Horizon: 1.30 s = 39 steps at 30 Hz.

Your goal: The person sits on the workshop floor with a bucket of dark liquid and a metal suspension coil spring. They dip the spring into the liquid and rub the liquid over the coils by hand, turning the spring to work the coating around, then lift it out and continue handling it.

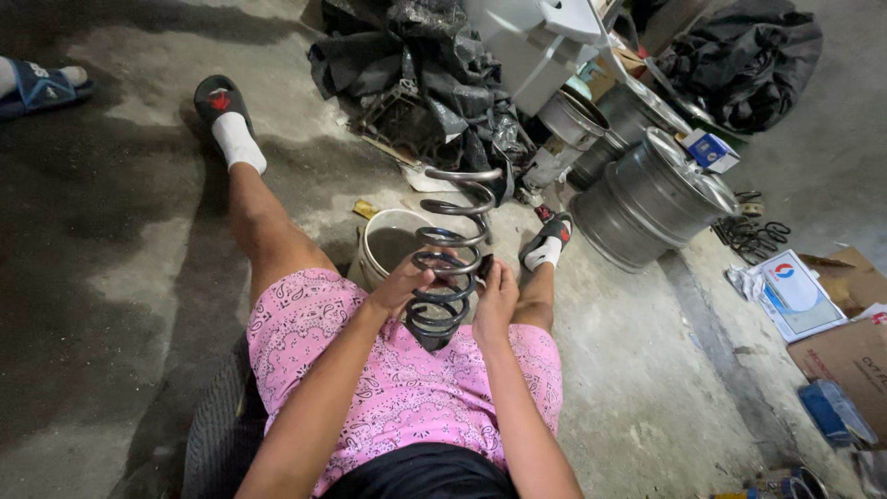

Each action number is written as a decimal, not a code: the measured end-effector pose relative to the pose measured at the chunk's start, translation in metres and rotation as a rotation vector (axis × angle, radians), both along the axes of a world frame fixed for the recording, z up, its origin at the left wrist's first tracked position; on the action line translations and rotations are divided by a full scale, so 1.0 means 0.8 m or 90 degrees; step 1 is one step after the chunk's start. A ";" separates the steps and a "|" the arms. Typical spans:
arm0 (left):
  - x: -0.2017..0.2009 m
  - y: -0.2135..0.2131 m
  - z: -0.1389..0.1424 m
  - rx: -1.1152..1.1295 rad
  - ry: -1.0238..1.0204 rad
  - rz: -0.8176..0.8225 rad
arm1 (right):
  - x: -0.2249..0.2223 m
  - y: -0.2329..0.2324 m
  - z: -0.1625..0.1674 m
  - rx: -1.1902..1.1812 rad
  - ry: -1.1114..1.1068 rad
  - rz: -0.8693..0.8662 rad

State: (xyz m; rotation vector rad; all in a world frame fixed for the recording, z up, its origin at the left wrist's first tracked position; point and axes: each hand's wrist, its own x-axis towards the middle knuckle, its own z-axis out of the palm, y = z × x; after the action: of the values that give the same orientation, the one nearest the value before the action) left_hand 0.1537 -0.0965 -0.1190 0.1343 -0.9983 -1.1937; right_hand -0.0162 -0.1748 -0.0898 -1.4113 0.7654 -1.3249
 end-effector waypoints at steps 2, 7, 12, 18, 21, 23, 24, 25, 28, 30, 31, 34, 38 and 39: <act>0.000 -0.001 -0.001 -0.012 -0.006 0.061 | 0.001 0.000 0.000 0.028 -0.055 0.016; -0.010 -0.009 -0.007 0.010 0.066 0.211 | 0.003 0.021 0.024 -0.159 -0.070 0.029; -0.014 -0.011 -0.003 0.087 0.087 0.332 | 0.044 0.051 0.096 -0.461 0.008 0.063; -0.003 -0.009 -0.001 0.090 0.067 0.382 | 0.120 0.077 0.200 -0.930 0.258 0.103; -0.005 -0.017 0.000 0.146 0.034 0.409 | 0.148 0.085 0.227 -1.008 0.452 0.132; -0.010 -0.026 0.001 0.169 -0.002 0.461 | 0.168 0.081 0.236 -0.974 0.549 0.090; -0.016 -0.028 0.001 0.165 -0.014 0.501 | 0.175 0.075 0.239 -0.951 0.585 0.050; -0.021 -0.028 0.004 0.165 -0.026 0.540 | 0.181 0.068 0.240 -0.923 0.623 0.011; -0.038 -0.021 0.008 0.363 -0.166 0.642 | 0.193 0.043 0.235 -0.824 0.744 -0.049; -0.039 -0.020 0.011 0.410 -0.201 0.652 | 0.195 0.025 0.229 -0.816 0.728 -0.046; -0.037 -0.021 0.011 0.432 -0.219 0.661 | 0.194 0.016 0.226 -0.843 0.668 -0.032; -0.003 -0.043 0.008 0.202 -0.195 0.685 | 0.188 -0.021 0.240 -0.868 0.579 -0.053; 0.038 -0.061 -0.004 0.168 0.038 0.340 | 0.152 -0.058 0.280 -0.848 0.439 0.067; 0.043 -0.060 -0.009 0.159 0.088 0.247 | 0.148 -0.063 0.290 -0.782 0.446 0.107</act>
State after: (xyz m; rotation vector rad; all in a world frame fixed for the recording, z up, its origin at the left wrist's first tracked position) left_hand 0.1884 -0.1445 -0.1262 0.4182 -0.6618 -0.9506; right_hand 0.1019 -0.2252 0.1418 -2.9296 0.1523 -1.1603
